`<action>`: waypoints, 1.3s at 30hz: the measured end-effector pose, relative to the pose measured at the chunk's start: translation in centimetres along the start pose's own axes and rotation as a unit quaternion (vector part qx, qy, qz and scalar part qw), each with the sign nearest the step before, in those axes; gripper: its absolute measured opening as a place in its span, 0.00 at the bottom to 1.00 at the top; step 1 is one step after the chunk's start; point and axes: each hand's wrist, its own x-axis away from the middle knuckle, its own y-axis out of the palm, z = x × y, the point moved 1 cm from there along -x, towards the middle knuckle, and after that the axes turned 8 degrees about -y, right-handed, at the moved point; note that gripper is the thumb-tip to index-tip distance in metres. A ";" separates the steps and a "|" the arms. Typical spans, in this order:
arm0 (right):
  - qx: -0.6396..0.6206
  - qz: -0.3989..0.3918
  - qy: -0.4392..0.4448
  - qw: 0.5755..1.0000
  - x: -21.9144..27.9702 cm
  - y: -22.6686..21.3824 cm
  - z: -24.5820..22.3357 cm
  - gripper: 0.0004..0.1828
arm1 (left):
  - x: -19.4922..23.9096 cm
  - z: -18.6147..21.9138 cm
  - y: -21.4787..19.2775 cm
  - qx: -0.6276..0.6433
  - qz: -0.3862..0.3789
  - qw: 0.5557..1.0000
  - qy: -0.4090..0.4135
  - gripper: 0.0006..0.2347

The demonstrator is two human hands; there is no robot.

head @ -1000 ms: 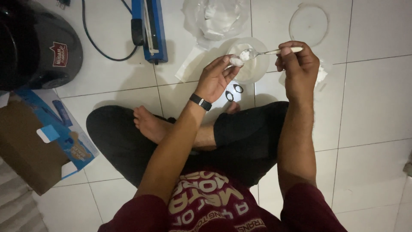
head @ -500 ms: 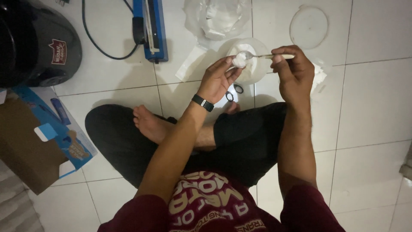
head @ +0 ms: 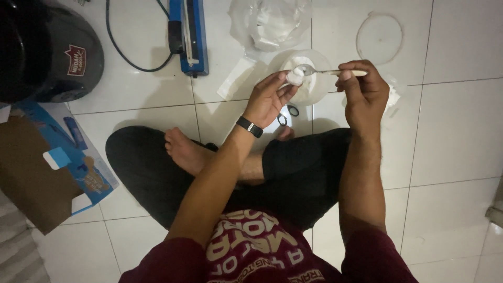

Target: The person sits on the floor and repeatedly assembles small white cotton pads by applying a white paste with a spoon, folding the pads, and pressing them with a blue tool. The person handles the pads one at a time, placing finished units into a plastic bag.

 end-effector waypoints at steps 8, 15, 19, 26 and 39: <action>-0.041 0.089 0.086 0.991 0.5 0.0 0.9 0.06 | 0.0 -0.1 -0.3 0.007 -0.003 1.000 -0.004 0.10; -0.119 0.206 0.196 0.951 0.4 -0.8 4.2 0.05 | 0.5 0.7 -0.9 0.006 0.014 1.000 -0.001 0.09; 0.013 0.126 0.185 0.974 1.4 0.2 7.7 0.04 | 0.5 0.7 -2.9 0.032 -0.020 0.999 -0.002 0.10; 0.289 -0.142 0.221 0.920 3.5 2.2 9.8 0.09 | 1.2 1.0 -2.9 0.028 -0.041 0.999 0.005 0.08; 0.086 -0.039 0.134 0.986 2.4 4.3 0.1 0.09 | 3.0 1.2 -1.0 -0.023 -0.003 0.999 0.031 0.09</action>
